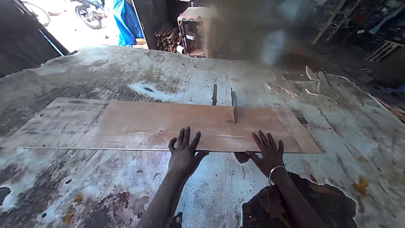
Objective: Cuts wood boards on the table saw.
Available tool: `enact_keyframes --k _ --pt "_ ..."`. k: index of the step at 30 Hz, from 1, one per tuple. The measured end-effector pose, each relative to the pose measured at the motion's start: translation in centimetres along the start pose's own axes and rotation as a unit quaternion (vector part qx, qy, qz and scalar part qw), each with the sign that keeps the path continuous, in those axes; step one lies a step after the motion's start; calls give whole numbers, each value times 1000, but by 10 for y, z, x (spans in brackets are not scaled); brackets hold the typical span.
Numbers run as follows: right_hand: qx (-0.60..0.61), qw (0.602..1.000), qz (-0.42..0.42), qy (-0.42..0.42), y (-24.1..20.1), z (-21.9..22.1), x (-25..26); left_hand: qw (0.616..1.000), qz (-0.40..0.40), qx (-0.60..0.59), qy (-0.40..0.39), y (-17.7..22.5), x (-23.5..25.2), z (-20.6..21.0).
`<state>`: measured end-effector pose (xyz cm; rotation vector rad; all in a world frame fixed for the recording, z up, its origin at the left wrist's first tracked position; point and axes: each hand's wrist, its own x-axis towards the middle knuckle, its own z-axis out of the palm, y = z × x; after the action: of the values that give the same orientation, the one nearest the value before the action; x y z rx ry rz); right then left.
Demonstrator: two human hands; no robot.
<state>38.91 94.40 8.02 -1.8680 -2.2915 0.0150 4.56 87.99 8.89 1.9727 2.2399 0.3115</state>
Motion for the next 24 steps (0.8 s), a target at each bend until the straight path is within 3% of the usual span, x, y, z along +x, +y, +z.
enact_keyframes --k 24 --pt "-4 1000 13 -14 4 6 73 999 -7 -28 -33 2 77 -2"
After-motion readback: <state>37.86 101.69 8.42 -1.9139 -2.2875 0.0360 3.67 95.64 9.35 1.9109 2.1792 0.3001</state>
